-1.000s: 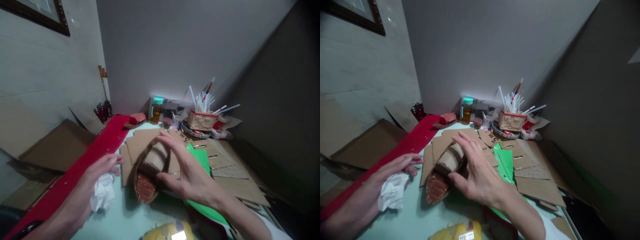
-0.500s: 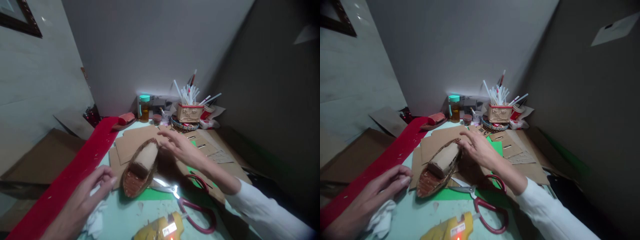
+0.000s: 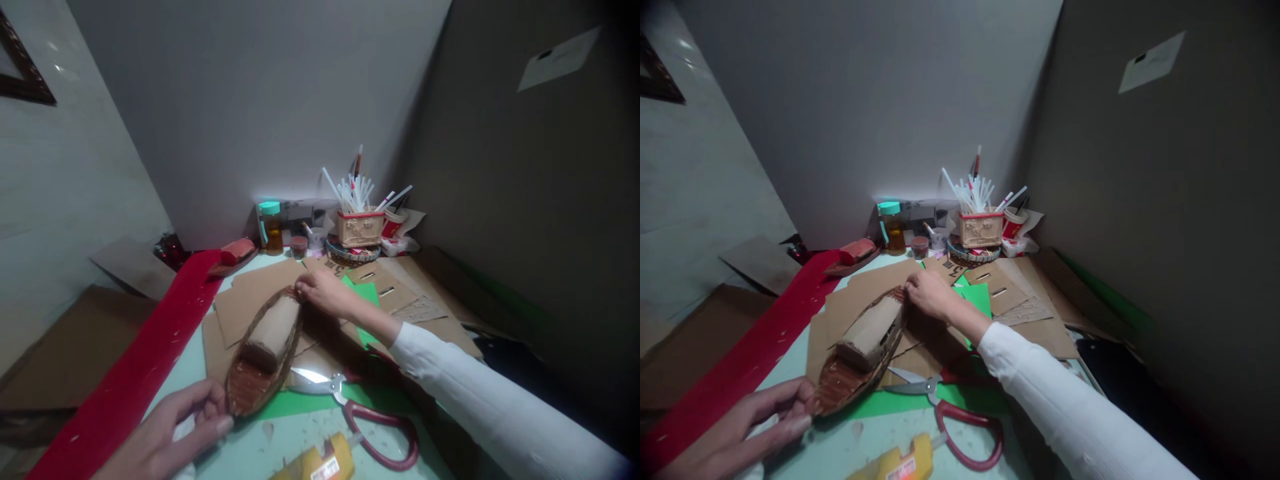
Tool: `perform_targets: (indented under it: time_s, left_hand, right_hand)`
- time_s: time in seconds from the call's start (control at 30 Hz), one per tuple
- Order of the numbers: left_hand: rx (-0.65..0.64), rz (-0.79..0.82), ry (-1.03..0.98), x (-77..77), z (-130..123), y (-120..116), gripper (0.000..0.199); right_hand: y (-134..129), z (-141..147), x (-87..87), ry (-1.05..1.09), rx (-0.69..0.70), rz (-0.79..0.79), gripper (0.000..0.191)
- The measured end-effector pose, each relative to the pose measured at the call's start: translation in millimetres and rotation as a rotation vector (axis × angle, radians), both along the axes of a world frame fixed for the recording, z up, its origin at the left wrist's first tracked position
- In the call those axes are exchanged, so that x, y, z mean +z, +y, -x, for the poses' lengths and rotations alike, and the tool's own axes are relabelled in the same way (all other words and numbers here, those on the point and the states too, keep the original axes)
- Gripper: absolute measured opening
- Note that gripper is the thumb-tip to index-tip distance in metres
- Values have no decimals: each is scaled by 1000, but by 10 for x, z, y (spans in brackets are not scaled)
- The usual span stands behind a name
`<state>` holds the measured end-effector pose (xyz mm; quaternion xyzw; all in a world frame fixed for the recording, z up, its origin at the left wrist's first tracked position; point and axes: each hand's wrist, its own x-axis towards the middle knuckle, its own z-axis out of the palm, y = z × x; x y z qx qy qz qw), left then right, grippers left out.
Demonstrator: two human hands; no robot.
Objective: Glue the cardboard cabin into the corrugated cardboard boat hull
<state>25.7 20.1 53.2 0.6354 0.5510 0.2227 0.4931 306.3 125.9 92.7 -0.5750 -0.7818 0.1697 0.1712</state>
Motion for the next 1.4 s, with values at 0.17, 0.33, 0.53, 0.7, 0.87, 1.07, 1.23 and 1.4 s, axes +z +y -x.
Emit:
perform_targets:
  time_s: [0.17, 0.33, 0.53, 0.7, 0.87, 1.07, 1.23, 1.4]
  left_hand:
    - [43, -59, 84, 43, -103, 13, 29]
    - [5, -172, 256, 66, -99, 12, 28]
    - [-13, -124, 305, 131, -112, -13, 23]
    - [-10, -175, 352, 137, -156, -59, 27]
    - [102, -273, 267, 65, -126, -6, 23]
    - [152, -270, 210, -14, -26, 83, 23]
    - [151, -265, 120, -3, 19, 148, 31]
    - [145, -192, -18, -59, 66, 272, 31]
  right_hand:
    - [7, -28, -46, 47, -14, -40, 23]
    - [59, 0, -65, 96, 67, -64, 25]
    - [90, 52, -110, 56, 74, -56, 21]
    - [52, 21, -98, 45, 59, -50, 20]
    - [-33, -12, -53, 53, 21, -45, 19]
    - [-175, -150, -31, 129, -21, -3, 20]
    - [-329, -330, -3, 304, -48, 74, 19]
    - [-659, -427, 32, 570, -87, 192, 16]
